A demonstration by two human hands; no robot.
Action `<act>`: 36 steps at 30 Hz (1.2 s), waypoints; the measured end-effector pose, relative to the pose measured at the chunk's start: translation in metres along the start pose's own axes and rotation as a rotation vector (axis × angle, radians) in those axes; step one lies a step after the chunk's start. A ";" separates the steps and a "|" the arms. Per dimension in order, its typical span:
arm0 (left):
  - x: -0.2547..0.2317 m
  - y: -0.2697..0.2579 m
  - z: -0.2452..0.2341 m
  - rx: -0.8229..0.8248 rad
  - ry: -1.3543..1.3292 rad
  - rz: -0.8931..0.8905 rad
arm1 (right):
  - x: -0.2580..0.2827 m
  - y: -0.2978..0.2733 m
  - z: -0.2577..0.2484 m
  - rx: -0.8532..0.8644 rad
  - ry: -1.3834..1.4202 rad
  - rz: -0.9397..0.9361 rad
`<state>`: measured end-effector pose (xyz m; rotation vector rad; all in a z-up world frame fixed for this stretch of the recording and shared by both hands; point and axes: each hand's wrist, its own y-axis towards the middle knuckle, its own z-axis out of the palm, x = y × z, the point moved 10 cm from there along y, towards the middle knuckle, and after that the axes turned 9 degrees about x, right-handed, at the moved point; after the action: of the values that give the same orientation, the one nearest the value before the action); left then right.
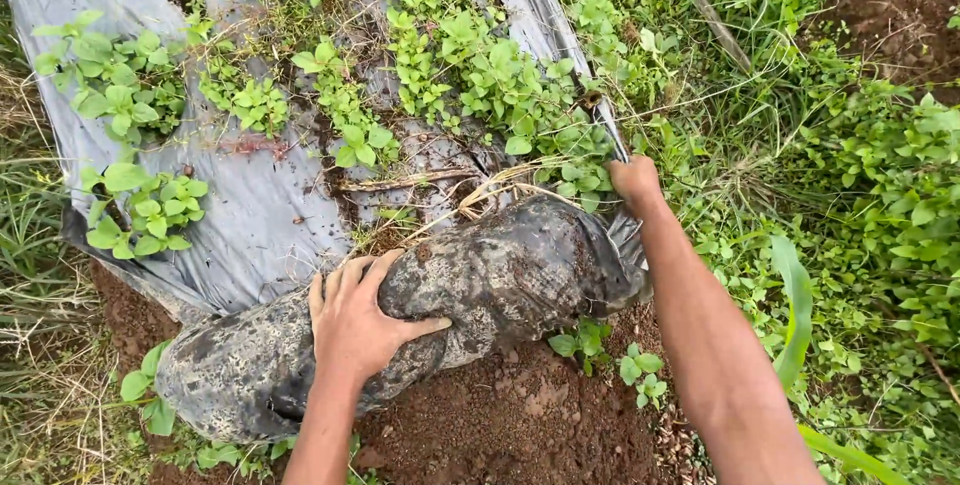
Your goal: The person rolls up a black plastic sheet covering a garden bed by hand. They gather the edges of the sheet, which has small green plants growing through it, and fold it into a tight bundle, occasionally pulling away weeds or debris caught in the plastic.
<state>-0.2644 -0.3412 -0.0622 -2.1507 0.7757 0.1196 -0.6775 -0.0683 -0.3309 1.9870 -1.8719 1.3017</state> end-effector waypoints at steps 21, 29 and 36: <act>0.024 0.030 0.020 -0.189 0.129 0.131 | 0.368 -0.262 0.062 0.460 -0.568 -0.415; 0.008 0.005 0.004 -0.023 -0.025 -0.007 | 0.330 -0.298 0.091 0.365 -0.929 -0.663; 0.006 0.010 -0.007 0.061 -0.069 -0.041 | 0.286 -0.360 -0.042 -0.089 -0.502 -0.902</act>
<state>-0.2660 -0.3537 -0.0663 -2.0919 0.6874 0.1459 -0.4258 -0.1770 0.0406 2.7440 -0.8397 0.4810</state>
